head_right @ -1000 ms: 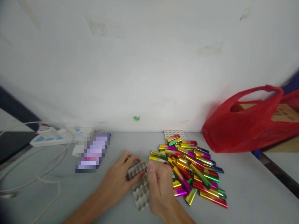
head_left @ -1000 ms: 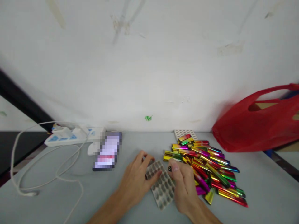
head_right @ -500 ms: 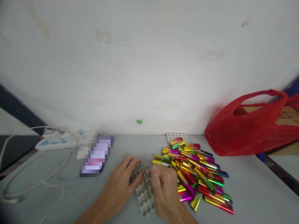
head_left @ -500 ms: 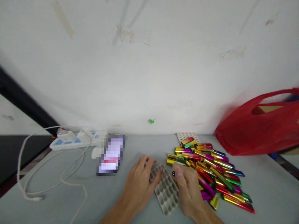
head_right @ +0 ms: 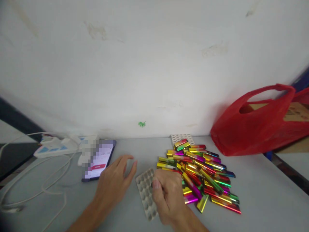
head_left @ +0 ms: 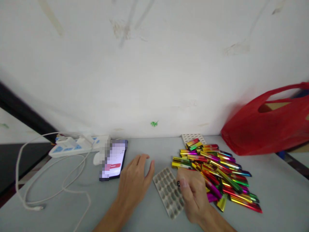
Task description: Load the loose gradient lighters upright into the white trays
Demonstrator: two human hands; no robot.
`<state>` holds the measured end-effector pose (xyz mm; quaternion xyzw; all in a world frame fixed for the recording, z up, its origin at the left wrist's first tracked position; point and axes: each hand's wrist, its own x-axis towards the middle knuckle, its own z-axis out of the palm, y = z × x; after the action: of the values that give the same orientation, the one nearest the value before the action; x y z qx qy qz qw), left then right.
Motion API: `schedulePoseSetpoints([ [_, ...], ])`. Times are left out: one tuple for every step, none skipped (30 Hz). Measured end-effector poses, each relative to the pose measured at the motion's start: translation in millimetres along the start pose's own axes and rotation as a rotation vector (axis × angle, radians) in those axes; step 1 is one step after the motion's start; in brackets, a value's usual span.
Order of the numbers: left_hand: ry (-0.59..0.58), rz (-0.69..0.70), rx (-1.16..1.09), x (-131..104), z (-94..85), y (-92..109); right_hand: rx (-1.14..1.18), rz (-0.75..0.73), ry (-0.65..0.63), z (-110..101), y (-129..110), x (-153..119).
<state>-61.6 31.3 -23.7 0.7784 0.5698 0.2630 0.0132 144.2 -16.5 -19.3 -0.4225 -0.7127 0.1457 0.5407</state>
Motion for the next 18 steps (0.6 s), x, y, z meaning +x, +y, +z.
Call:
schedulePoseSetpoints([
  [0.001,0.0,0.008,0.7,-0.2,-1.1,0.005,0.004,0.019,-0.5,0.4,-0.9],
  [-0.005,0.004,0.013,1.2,0.1,-1.8,0.009,0.01,0.042,-1.1,0.7,-1.9],
  [-0.016,0.01,0.016,1.6,0.8,-2.3,0.014,0.016,0.067,-1.6,0.8,-2.6],
  [-0.026,0.014,0.018,2.0,1.6,-2.5,0.019,0.02,0.092,-2.1,0.8,-3.2],
  [-0.036,0.016,0.019,2.4,2.3,-2.6,0.023,0.021,0.113,-2.4,0.7,-3.6],
  [-0.042,0.016,0.02,2.8,2.9,-2.6,0.027,0.02,0.128,-2.7,0.4,-3.8],
  [-0.045,0.016,0.022,3.2,3.2,-2.6,0.03,0.019,0.139,-2.8,0.1,-3.8],
  [-0.047,0.018,0.023,3.4,3.3,-2.3,0.032,0.019,0.148,-2.7,-0.2,-3.7],
  [-0.047,0.023,0.022,3.4,3.2,-1.8,0.034,0.02,0.157,-2.6,-0.5,-3.5],
  [-0.048,0.034,0.021,3.1,3.1,-1.1,0.037,0.022,0.163,-2.4,-0.7,-3.3],
  [-0.047,0.049,0.019,2.4,3.0,-0.1,0.041,0.022,0.166,-2.2,-0.9,-3.3],
  [-0.045,0.066,0.016,1.5,2.9,1.1,0.045,0.021,0.166,-1.8,-1.0,-3.3],
  [-0.038,0.083,0.014,0.3,2.8,2.4,0.048,0.015,0.164,-1.5,-1.1,-3.4],
  [-0.027,0.099,0.013,-1.0,2.8,3.6,0.05,0.005,0.162,-1.2,-1.1,-3.7],
  [-0.008,0.109,0.015,-2.1,2.9,4.6,0.051,-0.007,0.161,-0.8,-1.0,-4.0],
  [0.017,0.114,0.021,-3.0,2.9,5.1,0.051,-0.02,0.162,-0.5,-0.7,-4.3],
  [0.049,0.11,0.032,-3.4,2.9,5.2,0.051,-0.032,0.164,-0.2,-0.3,-4.6],
  [0.083,0.1,0.045,-3.4,2.9,4.7,0.051,-0.041,0.163,0.0,0.0,-4.7],
])
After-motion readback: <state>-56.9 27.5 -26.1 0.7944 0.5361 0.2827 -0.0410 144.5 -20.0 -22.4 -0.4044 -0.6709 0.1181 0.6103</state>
